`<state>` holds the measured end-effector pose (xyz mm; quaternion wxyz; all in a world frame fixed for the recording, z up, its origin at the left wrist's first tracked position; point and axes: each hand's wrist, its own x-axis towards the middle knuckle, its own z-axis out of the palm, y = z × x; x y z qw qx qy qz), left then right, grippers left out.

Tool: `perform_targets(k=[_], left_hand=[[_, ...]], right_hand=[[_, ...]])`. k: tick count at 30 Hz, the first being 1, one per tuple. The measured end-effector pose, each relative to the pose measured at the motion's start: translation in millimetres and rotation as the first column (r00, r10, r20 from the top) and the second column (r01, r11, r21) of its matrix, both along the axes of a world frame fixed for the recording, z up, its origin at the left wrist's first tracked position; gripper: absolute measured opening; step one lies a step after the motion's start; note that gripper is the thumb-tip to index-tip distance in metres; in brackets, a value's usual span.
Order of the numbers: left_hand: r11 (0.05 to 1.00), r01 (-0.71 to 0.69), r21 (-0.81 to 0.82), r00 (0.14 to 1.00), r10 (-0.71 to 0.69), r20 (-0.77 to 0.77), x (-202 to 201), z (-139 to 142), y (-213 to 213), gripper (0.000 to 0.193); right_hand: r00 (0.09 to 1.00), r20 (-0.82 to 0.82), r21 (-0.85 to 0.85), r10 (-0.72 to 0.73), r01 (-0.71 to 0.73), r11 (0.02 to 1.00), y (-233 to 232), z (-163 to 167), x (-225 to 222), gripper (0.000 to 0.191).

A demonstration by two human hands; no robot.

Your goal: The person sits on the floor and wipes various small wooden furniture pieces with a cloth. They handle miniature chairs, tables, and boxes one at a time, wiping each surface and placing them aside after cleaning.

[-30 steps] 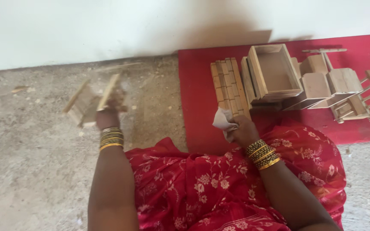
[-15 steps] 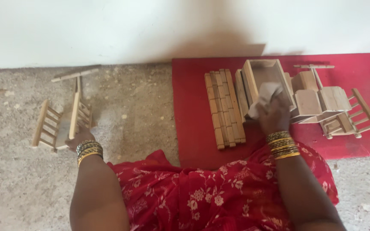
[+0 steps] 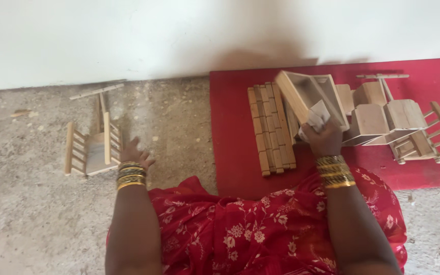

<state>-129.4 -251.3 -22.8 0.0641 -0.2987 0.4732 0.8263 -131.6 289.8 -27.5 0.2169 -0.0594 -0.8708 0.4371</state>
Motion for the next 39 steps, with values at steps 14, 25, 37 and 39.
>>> perform_targets(k=[14,25,37,39], left_hand=[[0.827,0.301,-0.475,0.862,-0.449,-0.234,26.6,-9.3,124.9,0.069],[0.839,0.226,-0.495,0.945,-0.313,-0.099,26.7,-27.8,144.4,0.07],[0.729,0.039,-0.683,0.969,-0.194,-0.151,47.8,-31.5,181.0,0.066],[0.617,0.024,-0.786,0.964,-0.223,-0.145,46.8,-35.2,180.5,0.068]], right_hand=[[0.763,-0.091,-0.996,0.64,-0.071,-0.057,-76.6,-27.0,40.7,0.037],[0.971,0.165,-0.935,0.175,0.097,0.34,-88.7,-31.3,40.9,0.035],[0.89,-0.065,-0.275,0.451,-0.45,0.85,-247.9,-15.3,75.5,0.062],[0.876,0.37,-0.307,0.309,-0.199,0.931,-240.3,-22.5,43.1,0.064]])
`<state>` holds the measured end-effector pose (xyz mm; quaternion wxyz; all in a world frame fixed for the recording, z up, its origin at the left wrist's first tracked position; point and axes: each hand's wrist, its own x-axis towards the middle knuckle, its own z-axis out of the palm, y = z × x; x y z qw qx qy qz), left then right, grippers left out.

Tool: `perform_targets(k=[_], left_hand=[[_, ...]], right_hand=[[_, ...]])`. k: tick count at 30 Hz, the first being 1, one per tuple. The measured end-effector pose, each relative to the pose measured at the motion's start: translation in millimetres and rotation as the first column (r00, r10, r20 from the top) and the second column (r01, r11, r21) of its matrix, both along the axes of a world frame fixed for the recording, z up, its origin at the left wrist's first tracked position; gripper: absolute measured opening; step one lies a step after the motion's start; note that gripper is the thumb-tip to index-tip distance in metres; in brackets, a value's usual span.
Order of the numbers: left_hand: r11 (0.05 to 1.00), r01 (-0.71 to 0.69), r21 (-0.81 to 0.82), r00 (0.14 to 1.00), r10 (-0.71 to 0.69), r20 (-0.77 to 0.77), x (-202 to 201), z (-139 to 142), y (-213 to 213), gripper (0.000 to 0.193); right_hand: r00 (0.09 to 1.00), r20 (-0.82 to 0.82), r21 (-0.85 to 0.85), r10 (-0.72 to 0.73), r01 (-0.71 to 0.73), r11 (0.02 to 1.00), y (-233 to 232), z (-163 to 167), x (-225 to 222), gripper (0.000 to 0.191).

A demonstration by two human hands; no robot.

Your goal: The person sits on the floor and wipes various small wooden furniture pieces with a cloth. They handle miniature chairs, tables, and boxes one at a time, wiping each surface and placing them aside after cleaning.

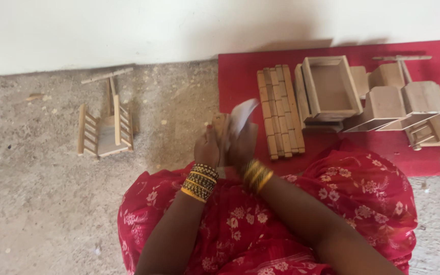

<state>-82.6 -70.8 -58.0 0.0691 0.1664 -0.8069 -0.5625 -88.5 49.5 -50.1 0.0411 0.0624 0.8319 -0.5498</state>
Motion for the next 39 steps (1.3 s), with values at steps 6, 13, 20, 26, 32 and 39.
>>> perform_targets(k=[6,13,20,26,32,39], left_hand=[[0.994,-0.076,-0.073,0.996,0.073,-0.047,-13.0,-14.8,-16.3,0.068],[0.985,-0.061,0.161,0.998,0.057,0.03,-4.1,-14.2,-12.7,0.064],[0.984,0.042,0.174,0.999,-0.042,-0.004,20.2,-7.0,16.6,0.06],[0.642,0.195,0.742,0.98,-0.154,-0.124,30.5,16.9,28.5,0.057],[0.682,0.172,0.711,0.979,-0.198,-0.048,41.3,14.4,34.8,0.074],[0.905,0.258,0.338,0.963,-0.269,-0.016,42.9,5.9,39.5,0.099]], right_hand=[[0.949,0.02,-0.634,-0.316,0.256,0.73,0.5,-51.4,-13.4,0.062],[0.815,-0.579,-0.218,0.001,-0.156,0.963,-26.7,-38.5,63.5,0.058],[0.945,-0.269,-0.346,-0.185,0.084,0.935,5.0,10.1,-4.2,0.048],[0.648,-0.76,0.136,0.051,0.082,0.987,-0.1,36.1,47.0,0.04],[0.715,-0.561,0.651,0.416,0.071,0.756,15.1,49.1,23.6,0.046],[0.77,-0.462,0.749,0.441,0.073,0.658,43.4,41.4,0.9,0.05]])
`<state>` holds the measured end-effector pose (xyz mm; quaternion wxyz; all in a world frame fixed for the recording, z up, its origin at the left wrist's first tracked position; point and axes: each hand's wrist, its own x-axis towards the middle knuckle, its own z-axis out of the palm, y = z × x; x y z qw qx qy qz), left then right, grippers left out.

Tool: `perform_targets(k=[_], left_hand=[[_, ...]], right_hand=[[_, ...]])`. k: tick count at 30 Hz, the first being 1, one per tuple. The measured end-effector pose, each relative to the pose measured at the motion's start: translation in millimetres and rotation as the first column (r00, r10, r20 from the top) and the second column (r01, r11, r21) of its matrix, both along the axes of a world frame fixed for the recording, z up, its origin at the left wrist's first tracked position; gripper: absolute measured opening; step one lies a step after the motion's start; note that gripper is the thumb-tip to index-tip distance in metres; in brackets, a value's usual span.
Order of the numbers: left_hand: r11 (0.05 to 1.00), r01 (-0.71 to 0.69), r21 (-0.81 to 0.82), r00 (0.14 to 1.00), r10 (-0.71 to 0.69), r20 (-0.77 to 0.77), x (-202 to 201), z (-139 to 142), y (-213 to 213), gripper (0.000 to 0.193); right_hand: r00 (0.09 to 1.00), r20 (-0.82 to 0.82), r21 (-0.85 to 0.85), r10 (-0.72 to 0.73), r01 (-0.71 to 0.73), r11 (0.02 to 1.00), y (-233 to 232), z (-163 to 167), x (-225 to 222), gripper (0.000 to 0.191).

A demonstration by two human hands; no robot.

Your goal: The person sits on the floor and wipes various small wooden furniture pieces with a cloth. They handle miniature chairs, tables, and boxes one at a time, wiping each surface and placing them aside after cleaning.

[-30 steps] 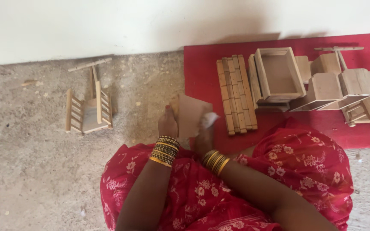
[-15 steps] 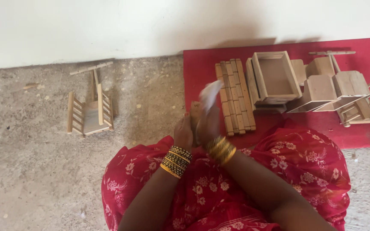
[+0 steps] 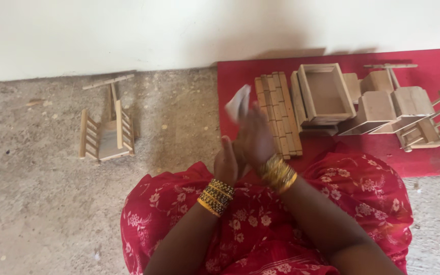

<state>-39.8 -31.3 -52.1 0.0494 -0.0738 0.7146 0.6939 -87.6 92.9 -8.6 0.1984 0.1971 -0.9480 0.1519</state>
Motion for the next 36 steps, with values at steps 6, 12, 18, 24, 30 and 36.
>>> perform_targets(k=[6,12,18,24,30,36], left_hand=[[0.952,-0.082,0.295,0.981,0.13,-0.146,-1.9,9.5,-0.9,0.085],[0.999,-0.019,-0.025,0.999,0.018,-0.037,5.0,12.6,-1.4,0.081],[0.974,0.048,-0.222,0.977,-0.092,-0.195,16.0,26.5,2.0,0.073],[0.95,0.081,-0.303,0.982,-0.128,-0.139,14.7,39.2,-6.8,0.072],[0.879,0.237,-0.414,0.95,-0.298,-0.089,15.9,52.4,-14.4,0.066],[0.733,0.263,-0.628,0.846,-0.488,-0.215,16.4,62.1,-23.6,0.059]], right_hand=[[0.934,-0.247,-0.158,0.258,-0.301,0.94,-13.8,-21.3,62.0,0.043],[0.989,-0.094,-0.53,0.118,-0.15,0.834,9.7,-5.4,27.8,0.033],[0.992,0.128,-0.814,-0.009,0.11,0.57,27.9,14.8,30.6,0.028],[0.903,0.385,-0.861,0.189,0.279,0.425,61.0,-14.6,-3.0,0.029],[0.891,0.421,-0.394,-0.169,0.348,0.851,97.1,-67.8,-24.3,0.029],[0.792,0.543,-0.174,-0.28,0.432,0.885,111.3,-63.3,-25.9,0.029]])
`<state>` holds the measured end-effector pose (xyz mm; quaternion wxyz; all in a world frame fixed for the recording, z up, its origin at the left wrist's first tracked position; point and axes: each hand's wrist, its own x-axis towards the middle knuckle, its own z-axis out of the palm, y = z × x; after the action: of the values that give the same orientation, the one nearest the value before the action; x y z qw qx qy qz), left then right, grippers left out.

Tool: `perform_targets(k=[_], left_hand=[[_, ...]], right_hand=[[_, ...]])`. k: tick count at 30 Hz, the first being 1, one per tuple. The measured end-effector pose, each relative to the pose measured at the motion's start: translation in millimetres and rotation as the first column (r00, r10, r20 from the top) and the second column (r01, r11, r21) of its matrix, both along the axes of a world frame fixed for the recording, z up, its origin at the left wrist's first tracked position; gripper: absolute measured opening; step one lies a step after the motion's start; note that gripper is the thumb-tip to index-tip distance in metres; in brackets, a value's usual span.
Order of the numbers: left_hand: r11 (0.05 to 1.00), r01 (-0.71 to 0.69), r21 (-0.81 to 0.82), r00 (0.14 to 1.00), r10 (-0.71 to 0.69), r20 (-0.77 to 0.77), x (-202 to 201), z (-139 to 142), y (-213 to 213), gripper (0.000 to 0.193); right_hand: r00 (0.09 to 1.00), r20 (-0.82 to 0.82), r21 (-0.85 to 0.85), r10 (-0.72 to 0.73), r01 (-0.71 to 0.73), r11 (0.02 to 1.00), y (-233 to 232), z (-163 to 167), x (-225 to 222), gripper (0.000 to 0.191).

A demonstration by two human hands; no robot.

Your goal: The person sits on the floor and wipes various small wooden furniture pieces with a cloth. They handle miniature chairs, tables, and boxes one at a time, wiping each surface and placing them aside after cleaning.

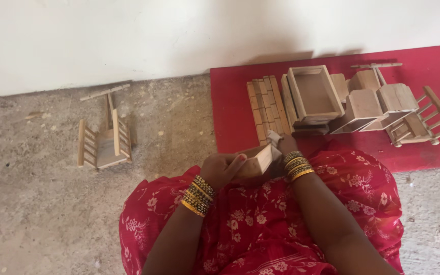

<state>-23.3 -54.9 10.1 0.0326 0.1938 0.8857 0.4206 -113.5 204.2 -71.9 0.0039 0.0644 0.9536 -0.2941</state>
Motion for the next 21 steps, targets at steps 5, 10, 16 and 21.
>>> perform_targets(k=[5,10,16,21], left_hand=[[0.999,0.02,-0.039,0.92,-0.034,-0.391,-0.3,0.4,-28.0,0.057],[0.898,-0.33,0.291,0.513,0.43,-0.743,-11.9,-23.9,-32.5,0.036],[-0.019,-0.718,0.696,0.696,-0.052,0.717,-42.9,-67.5,-39.1,0.03],[0.13,-0.606,0.785,0.795,0.144,0.59,-42.4,-70.9,-37.2,0.04]], right_hand=[[0.96,0.124,-0.714,0.252,-0.09,0.695,10.1,24.9,9.9,0.033],[0.922,-0.059,-0.345,0.383,-0.379,0.859,19.9,28.7,13.9,0.031],[0.997,0.073,-0.995,0.019,0.074,-0.061,17.3,10.6,11.5,0.025],[0.834,-0.281,-0.789,-0.475,0.081,0.609,21.8,16.8,11.2,0.025]])
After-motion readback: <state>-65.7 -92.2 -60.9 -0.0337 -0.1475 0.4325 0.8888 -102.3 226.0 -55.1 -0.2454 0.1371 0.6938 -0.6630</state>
